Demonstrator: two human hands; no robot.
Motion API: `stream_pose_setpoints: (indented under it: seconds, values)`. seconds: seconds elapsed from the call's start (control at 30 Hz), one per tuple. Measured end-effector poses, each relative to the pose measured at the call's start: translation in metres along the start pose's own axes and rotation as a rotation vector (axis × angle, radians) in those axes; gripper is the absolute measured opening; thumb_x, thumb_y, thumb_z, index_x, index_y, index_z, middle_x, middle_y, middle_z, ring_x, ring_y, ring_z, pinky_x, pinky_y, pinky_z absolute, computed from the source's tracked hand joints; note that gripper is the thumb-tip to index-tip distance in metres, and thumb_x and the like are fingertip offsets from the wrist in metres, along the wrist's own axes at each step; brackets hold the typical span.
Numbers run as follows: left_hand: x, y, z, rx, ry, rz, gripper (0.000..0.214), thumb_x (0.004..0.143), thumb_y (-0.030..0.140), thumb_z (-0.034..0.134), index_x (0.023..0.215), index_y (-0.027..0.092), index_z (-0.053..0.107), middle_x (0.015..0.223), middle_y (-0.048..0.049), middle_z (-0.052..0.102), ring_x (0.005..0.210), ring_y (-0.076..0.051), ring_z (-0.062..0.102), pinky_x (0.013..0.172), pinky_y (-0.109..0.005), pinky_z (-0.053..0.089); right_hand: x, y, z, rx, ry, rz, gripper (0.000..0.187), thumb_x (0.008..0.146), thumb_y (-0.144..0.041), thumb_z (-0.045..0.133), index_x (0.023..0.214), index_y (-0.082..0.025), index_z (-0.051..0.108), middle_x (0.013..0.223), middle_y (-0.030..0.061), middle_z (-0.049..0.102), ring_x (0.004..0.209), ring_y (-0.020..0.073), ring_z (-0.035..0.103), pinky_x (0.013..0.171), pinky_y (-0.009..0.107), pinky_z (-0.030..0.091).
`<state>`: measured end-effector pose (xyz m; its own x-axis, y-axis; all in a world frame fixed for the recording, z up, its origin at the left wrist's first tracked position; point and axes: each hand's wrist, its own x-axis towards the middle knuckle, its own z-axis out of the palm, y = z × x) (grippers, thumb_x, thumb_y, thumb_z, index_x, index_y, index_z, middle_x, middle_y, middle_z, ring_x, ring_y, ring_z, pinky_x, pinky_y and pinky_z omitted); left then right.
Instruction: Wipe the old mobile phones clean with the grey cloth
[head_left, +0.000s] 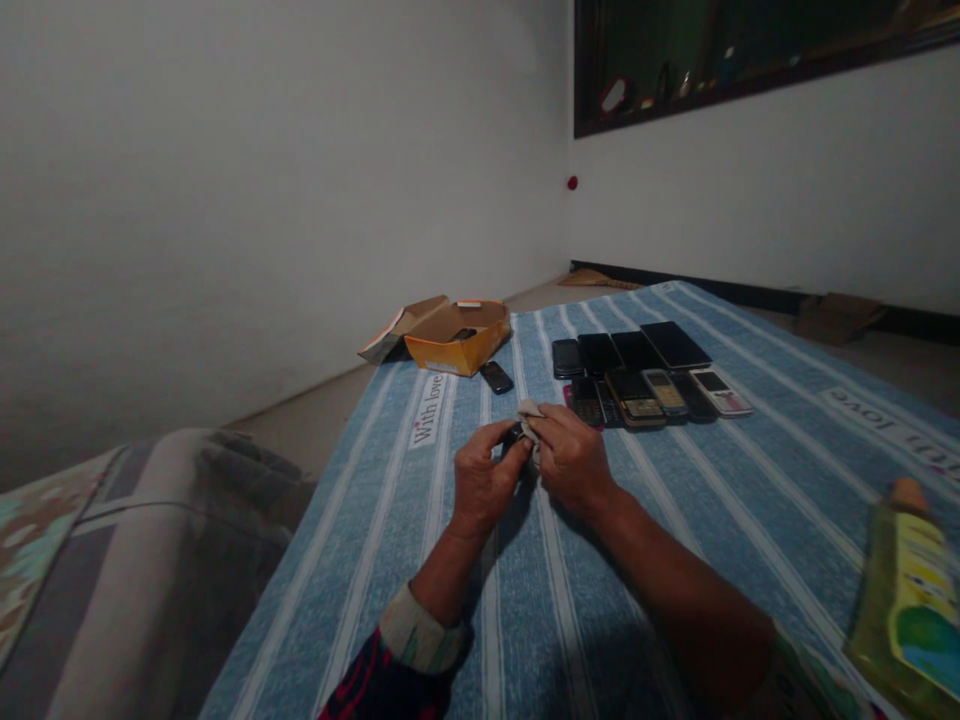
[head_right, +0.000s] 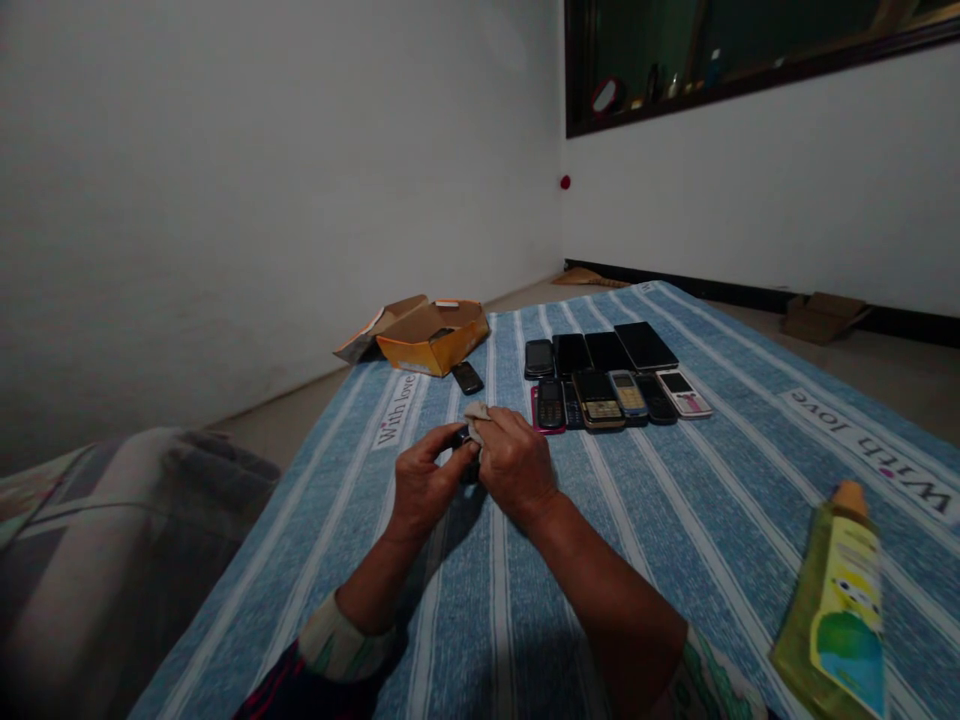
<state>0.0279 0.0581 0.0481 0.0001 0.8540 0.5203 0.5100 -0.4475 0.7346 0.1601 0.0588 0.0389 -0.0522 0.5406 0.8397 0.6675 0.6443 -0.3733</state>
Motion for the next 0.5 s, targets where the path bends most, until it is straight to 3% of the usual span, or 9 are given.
stream_pose_setpoints:
  seconds: [0.17, 0.37, 0.5]
  values:
    - [0.0007, -0.0019, -0.0001, 0.010, -0.007, 0.005, 0.015, 0.077, 0.024, 0.064, 0.089, 0.018, 0.072, 0.088, -0.0045, 0.075, 0.084, -0.020, 0.068, 0.085, -0.035, 0.053, 0.0001, -0.0009, -0.0001, -0.004, -0.012, -0.078, 0.030, 0.092, -0.010, 0.043, 0.099, -0.015, 0.072, 0.096, 0.0112, 0.069, 0.090, 0.0197, 0.063, 0.086, 0.032, 0.052]
    - [-0.0006, -0.0012, 0.0003, -0.025, -0.023, -0.005, 0.017, 0.078, 0.027, 0.067, 0.092, 0.018, 0.072, 0.088, -0.0062, 0.075, 0.083, -0.022, 0.070, 0.084, -0.036, 0.054, -0.0005, 0.0086, -0.0007, -0.006, -0.005, 0.027, 0.034, 0.088, -0.005, 0.041, 0.103, -0.014, 0.071, 0.092, 0.0109, 0.069, 0.091, 0.0203, 0.064, 0.084, 0.031, 0.053]
    - [0.0004, 0.0000, -0.0002, -0.006, -0.013, -0.011, 0.016, 0.078, 0.024, 0.065, 0.091, 0.018, 0.072, 0.089, -0.0052, 0.075, 0.084, -0.021, 0.069, 0.085, -0.035, 0.054, 0.0007, -0.0003, -0.0028, -0.069, -0.008, -0.043, 0.030, 0.092, -0.010, 0.043, 0.099, -0.015, 0.071, 0.094, 0.0118, 0.068, 0.090, 0.0211, 0.063, 0.084, 0.032, 0.052]
